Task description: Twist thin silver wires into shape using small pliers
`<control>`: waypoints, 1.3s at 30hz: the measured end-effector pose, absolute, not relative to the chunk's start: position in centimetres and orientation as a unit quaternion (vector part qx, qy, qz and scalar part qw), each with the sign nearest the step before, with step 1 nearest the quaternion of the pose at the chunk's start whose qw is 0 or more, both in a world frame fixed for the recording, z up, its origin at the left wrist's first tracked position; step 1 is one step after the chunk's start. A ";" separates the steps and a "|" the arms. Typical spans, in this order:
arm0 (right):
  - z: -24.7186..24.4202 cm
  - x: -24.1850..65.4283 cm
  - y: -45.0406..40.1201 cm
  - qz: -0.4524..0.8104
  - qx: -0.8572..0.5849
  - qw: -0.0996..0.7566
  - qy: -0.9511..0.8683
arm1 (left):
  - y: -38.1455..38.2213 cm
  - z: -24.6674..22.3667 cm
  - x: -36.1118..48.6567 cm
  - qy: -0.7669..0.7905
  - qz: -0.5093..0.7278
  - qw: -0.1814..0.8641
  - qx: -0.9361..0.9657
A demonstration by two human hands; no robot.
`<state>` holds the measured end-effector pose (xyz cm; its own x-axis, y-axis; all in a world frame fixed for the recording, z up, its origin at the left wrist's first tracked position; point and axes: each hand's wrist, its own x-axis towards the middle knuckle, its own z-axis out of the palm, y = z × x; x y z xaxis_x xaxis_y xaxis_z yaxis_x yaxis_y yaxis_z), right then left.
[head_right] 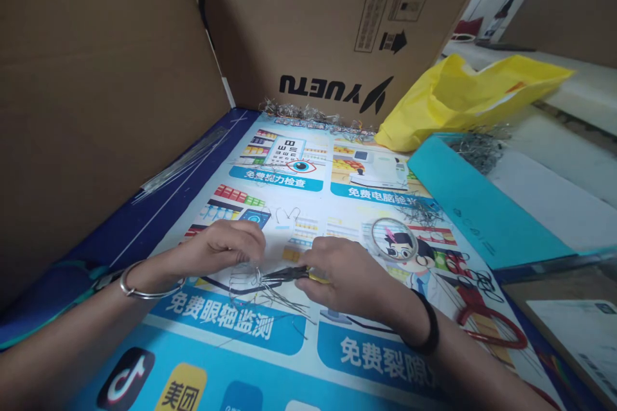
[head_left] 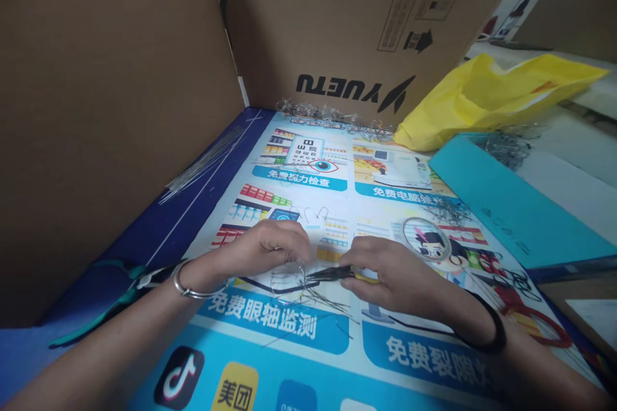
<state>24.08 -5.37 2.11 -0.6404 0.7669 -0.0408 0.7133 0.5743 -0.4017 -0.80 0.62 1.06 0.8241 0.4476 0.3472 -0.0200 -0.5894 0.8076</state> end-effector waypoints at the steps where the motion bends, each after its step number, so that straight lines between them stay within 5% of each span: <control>1: 2.0 24.1 -5.3 0.188 -0.426 0.069 -0.883 | 0.6 0.9 -0.8 0.130 0.277 0.425 0.852; 10: 1.5 24.2 -5.2 0.161 -0.466 0.080 -0.866 | 0.2 0.0 -0.5 0.166 0.311 0.342 0.871; 22: 0.6 24.7 -4.4 0.237 -0.453 0.170 -0.842 | 0.3 0.4 -0.4 0.170 0.329 0.376 0.849; 39: -0.2 24.0 -4.9 0.255 -0.436 0.175 -0.845 | -0.3 0.5 0.1 0.182 0.359 0.351 0.845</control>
<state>23.97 -4.91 -0.16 -0.5583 0.8264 0.0734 0.6472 0.4892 -0.5846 0.08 -0.33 0.48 0.6761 0.5600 0.4788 0.0556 -0.6868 0.7247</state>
